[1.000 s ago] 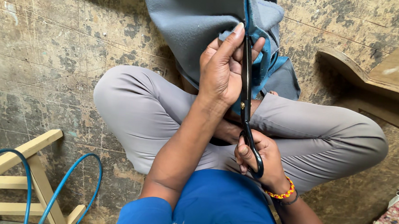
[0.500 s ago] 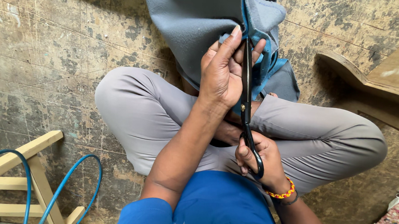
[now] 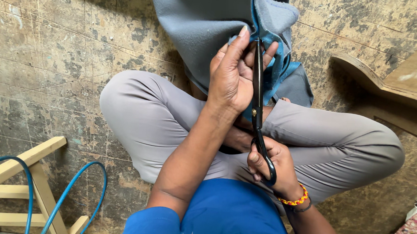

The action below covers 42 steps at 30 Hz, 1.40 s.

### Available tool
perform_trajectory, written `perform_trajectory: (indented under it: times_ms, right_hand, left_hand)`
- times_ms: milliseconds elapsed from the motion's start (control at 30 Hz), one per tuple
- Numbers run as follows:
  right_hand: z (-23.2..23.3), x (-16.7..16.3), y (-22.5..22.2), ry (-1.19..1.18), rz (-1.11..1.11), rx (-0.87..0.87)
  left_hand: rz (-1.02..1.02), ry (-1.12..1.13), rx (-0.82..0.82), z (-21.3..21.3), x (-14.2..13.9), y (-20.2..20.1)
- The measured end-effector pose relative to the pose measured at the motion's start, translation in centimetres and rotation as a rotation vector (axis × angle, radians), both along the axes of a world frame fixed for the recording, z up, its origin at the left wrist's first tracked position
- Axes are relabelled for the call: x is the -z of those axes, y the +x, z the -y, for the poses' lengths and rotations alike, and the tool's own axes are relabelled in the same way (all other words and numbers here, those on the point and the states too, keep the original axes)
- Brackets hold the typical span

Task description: The person sits cross-legged on the floor and uses large scissors to cut along the edge of a blue and gray fabric item. They repeatedly reposition the fabric and continue cutting along the seam.

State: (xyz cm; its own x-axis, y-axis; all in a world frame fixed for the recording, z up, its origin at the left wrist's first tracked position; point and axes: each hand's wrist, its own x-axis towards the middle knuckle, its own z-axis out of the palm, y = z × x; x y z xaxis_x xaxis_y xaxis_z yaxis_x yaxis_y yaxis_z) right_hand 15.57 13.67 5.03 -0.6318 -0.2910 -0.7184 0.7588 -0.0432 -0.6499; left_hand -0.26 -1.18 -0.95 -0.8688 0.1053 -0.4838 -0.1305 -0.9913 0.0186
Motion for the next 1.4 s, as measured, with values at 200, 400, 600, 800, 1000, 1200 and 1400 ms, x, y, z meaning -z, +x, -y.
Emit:
perform_trajectory:
  times_ms: [200, 400, 600, 800, 1000, 1200, 1400]
  right_hand:
    - [-0.1, -0.1, -0.2, -0.092, -0.037, 0.005]
    - [-0.1, -0.1, -0.4, -0.083, -0.029, 0.007]
    - [-0.2, 0.0, -0.4, -0.061, -0.012, 0.025]
    - [-0.4, 0.0, -0.3, -0.009, -0.005, 0.019]
    - [-0.7, 0.1, -0.2, -0.009, -0.020, -0.005]
    - [-1.0, 0.2, -0.2, -0.057, -0.014, -0.001]
    - [-1.0, 0.4, -0.3, -0.042, 0.022, 0.004]
  left_hand:
    - [-0.023, 0.029, 0.000, 0.1, -0.2, -0.1]
    - [-0.017, 0.000, 0.005, 0.4, -0.3, -0.2]
    - [-0.016, 0.008, 0.003, 0.2, -0.2, -0.1]
    - [-0.021, -0.011, 0.009, 0.0, -0.1, -0.2]
    - [-0.081, 0.061, -0.019, 0.0, -0.2, 0.0]
    - [-0.076, 0.070, -0.030, 0.3, -0.2, 0.1]
    - [-0.095, 0.073, -0.041, 0.6, -0.3, 0.2]
